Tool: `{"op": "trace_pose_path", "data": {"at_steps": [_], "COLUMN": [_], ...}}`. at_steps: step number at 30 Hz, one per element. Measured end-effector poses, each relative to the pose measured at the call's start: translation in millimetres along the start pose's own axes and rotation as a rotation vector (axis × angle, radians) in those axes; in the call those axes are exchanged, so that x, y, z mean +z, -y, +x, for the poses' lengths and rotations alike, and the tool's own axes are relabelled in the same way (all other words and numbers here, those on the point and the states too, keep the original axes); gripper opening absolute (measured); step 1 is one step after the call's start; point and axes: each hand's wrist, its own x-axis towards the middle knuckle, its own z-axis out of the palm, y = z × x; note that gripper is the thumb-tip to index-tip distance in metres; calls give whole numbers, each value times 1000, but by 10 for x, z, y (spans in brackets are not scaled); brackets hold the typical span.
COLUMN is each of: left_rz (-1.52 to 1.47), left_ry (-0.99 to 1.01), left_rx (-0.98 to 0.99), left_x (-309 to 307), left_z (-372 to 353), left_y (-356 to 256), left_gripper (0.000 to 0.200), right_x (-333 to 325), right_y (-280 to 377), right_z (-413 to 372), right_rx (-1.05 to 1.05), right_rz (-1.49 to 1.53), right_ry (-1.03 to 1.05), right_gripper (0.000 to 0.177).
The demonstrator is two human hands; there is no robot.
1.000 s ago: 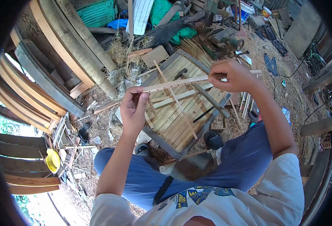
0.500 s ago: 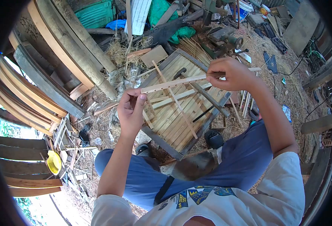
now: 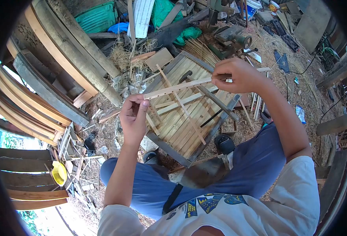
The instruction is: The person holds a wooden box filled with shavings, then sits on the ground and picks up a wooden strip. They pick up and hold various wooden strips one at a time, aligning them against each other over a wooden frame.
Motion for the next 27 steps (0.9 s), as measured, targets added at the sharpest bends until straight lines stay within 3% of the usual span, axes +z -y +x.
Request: {"op": "trace_pose_path", "data": {"at_steps": [27], "left_rz": [2], "left_ry": [7], "left_rx": [-8], "left_x": [-9], "left_z": [6], "left_y": [17], "left_gripper": [17], "right_x": [-13], "right_y": [-9], "right_z": [10], "right_rx": [-43], "right_rz": [-30], "right_ry": [14], "right_gripper": [19]}}
